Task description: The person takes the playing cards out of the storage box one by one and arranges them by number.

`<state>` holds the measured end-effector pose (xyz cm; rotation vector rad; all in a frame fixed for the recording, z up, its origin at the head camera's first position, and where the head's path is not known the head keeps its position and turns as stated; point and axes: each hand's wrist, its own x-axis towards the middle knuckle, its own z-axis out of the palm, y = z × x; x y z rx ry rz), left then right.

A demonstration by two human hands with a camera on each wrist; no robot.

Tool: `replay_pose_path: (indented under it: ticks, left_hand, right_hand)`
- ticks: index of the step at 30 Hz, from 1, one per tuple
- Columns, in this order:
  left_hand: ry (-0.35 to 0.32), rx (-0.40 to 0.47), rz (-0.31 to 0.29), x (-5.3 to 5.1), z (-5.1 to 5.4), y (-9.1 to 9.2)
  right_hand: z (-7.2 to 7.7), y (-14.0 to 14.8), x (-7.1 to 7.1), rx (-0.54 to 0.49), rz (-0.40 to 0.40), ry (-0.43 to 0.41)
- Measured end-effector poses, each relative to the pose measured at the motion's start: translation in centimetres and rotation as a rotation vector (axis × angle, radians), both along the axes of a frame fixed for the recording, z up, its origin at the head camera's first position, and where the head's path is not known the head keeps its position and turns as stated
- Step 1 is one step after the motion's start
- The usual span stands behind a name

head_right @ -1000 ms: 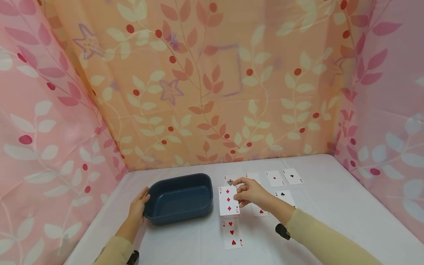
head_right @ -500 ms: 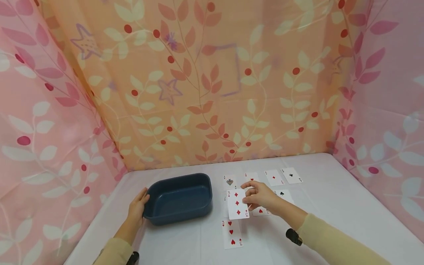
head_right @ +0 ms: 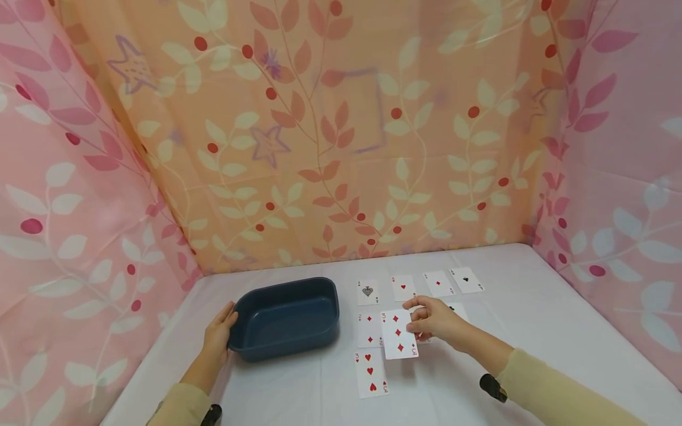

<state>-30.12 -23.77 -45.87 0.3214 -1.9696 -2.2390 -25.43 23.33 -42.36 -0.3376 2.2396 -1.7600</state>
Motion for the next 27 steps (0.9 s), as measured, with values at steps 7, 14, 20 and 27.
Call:
replay_pose_path:
  ticks: [7, 14, 20, 27]
  left_hand:
    - [0.123, 0.054, -0.029, -0.1, -1.5, -0.6]
    - [0.021, -0.012, 0.004, 0.3, -0.4, -0.4]
    - [-0.005, -0.008, 0.042, 0.4, 0.3, -0.8]
    - [-0.046, -0.138, 0.057, 1.0, 1.4, -1.6]
  right_hand:
    - [-0.7, 1.0, 0.7, 0.041, -0.002, -0.042]
    - [-1.9, 2.0, 1.6, 0.121, -0.009, -0.085]
    - [-3.0, 2.6, 2.1, 0.189, -0.012, -0.079]
    - [-3.9, 2.8, 1.9, 0.294, -0.005, 0.008]
